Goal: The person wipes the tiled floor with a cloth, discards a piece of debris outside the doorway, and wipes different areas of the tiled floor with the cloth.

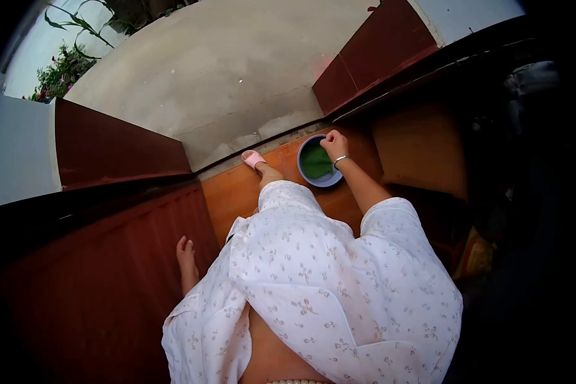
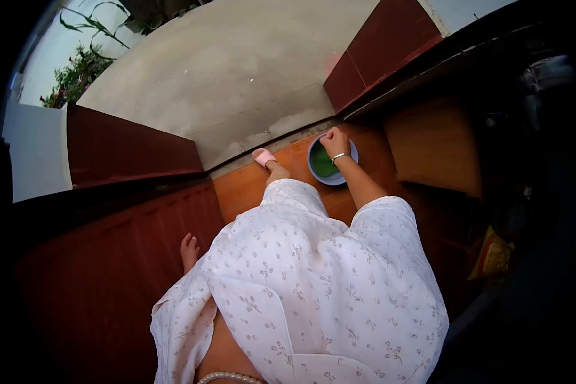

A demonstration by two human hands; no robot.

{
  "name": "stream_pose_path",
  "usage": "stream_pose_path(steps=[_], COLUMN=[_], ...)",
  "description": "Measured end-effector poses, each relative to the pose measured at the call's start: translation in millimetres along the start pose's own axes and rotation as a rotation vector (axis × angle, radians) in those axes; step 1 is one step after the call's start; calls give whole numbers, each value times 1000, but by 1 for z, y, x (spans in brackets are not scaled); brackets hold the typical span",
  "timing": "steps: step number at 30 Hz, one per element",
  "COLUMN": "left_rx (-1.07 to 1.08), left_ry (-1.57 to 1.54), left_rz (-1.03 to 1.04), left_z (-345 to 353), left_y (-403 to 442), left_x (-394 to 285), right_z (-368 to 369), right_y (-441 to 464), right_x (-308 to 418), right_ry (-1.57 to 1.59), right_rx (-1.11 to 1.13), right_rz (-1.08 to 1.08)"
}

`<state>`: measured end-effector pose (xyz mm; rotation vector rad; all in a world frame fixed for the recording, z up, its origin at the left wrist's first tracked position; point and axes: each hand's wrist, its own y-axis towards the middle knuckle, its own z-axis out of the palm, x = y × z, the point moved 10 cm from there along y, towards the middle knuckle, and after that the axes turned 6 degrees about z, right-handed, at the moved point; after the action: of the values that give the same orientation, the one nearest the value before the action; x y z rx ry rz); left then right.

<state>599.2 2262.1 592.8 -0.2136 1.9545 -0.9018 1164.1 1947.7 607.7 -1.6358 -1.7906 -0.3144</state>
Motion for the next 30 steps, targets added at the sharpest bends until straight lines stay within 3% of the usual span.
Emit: stream_pose_path(steps=[3, 5, 9, 12, 18, 20, 24, 25, 26, 27, 29, 30], left_rx=[41, 88, 310, 522, 715, 795, 1119, 1267, 1194, 1117, 1240, 1323], left_ry=[81, -54, 217, 198, 650, 760, 965, 1048, 879, 704, 884, 922], left_rz=[-13, -25, -34, -26, -42, 2, 204, 319, 213, 120, 311, 308], left_z=[-6, -6, 32, 26, 147, 200, 342, 383, 411, 441, 489, 507], left_y=[16, 22, 1, 115, 87, 67, 32, 17, -20, -140, -293, -350], left_x=[21, 39, 37, 133, 92, 83, 85, 91, 95, 87, 104, 120], right_z=[-7, -29, -46, -64, -85, -100, -108, -107, -113, -125, -140, -156], right_y=[-97, -171, -280, -348, -475, -520, -650, -687, -721, -753, -825, -846], right_x=[-125, -161, -243, -275, -364, -383, -478, -502, -523, -538, -568, -572], right_ry=[216, 202, 372, 495, 597, 527, 443, 432, 418, 425, 651, 649], right_rx=[14, 8, -11, -11, -83, -167, -291, -282, -273, -310, -493, -524], right_rz=[190, 295, 537, 666, 825, 680, 796, 871, 937, 952, 1167, 1175])
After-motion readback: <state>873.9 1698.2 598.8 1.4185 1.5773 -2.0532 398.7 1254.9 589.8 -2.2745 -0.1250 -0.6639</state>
